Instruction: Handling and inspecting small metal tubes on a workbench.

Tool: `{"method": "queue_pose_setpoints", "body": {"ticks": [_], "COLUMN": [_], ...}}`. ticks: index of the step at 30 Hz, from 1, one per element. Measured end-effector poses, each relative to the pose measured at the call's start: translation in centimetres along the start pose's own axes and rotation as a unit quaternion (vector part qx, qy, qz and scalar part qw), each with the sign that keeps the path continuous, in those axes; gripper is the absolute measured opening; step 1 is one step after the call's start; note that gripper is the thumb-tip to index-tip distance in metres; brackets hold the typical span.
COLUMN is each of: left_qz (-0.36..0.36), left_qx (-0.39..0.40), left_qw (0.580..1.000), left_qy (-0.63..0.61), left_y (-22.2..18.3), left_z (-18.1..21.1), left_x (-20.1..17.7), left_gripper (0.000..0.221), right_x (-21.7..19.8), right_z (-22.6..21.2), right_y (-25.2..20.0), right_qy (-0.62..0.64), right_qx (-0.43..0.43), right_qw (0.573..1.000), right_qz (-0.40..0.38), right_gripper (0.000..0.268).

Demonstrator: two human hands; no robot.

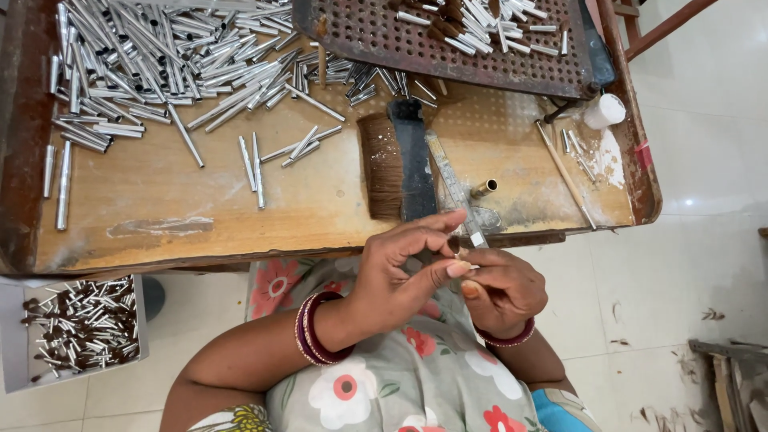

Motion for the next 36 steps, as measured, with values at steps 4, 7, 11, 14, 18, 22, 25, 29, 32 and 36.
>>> {"method": "queue_pose_setpoints", "body": {"ticks": [4, 7, 11, 14, 18, 22, 25, 29, 32, 36], "left_qz": [-0.020, -0.035, -0.136, -0.222, -0.271, -0.257, -0.243, -0.244, -0.196, -0.114], "left_qx": [-0.044, -0.036, -0.047, -0.079, -0.117, -0.104, -0.086, -0.093, -0.063, -0.119], "left_qw": [0.999, 0.996, 0.962, 0.917, 0.864, 0.865, 0.868, 0.872, 0.897, 0.979], "left_qy": [-0.002, 0.076, 0.232, 0.323, 0.407, 0.419, 0.425, 0.415, 0.391, 0.121], "left_y": [0.1, 0.2, 0.2, 0.7, 0.9, 0.8, 0.8, 1.1, 1.2, 1.6], "left_z": [-0.9, -0.6, -2.0, -4.1, -6.4, -6.9, -6.7, -6.2, -5.0, -4.4], "left_x": [0.8, 0.8, 1.9, 3.2, 4.2, 4.1, 4.0, 4.1, 3.9, 2.7], "left_gripper": [0.019, 0.024, 0.027, 0.027, 0.032, 0.034, 0.035, 0.030, 0.024, 0.016], "right_x": [-0.3, -1.7, -3.2, -2.7, -2.0, -2.0, -2.0, -2.3, -2.5, -2.0], "right_z": [1.3, 1.8, 1.8, 1.6, 1.6, 1.7, 1.7, 1.5, 1.3, 0.1], "right_y": [-2.4, -3.7, -5.6, -5.8, -5.6, -5.0, -4.6, -4.6, -5.1, -4.4], "right_qy": [0.059, 0.031, -0.166, -0.247, -0.248, -0.245, -0.244, -0.256, -0.242, -0.201], "right_qx": [0.042, 0.072, 0.104, 0.098, 0.076, 0.082, 0.084, 0.096, 0.104, 0.045], "right_qw": [0.996, 0.993, 0.977, 0.962, 0.965, 0.966, 0.966, 0.962, 0.964, 0.978], "right_qz": [0.054, 0.086, 0.087, 0.062, 0.032, 0.019, 0.008, -0.004, 0.006, -0.018], "right_gripper": [0.025, 0.023, 0.017, 0.018, 0.022, 0.022, 0.022, 0.021, 0.019, 0.017]}}
Point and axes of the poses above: each hand's wrist, its own y-axis towards the middle knuckle, its own x-axis out of the palm, z = x × y, the point moved 9 cm from there along y, towards the middle knuckle, and after that the axes turned 15 degrees about -z, right-handed, at the moved point
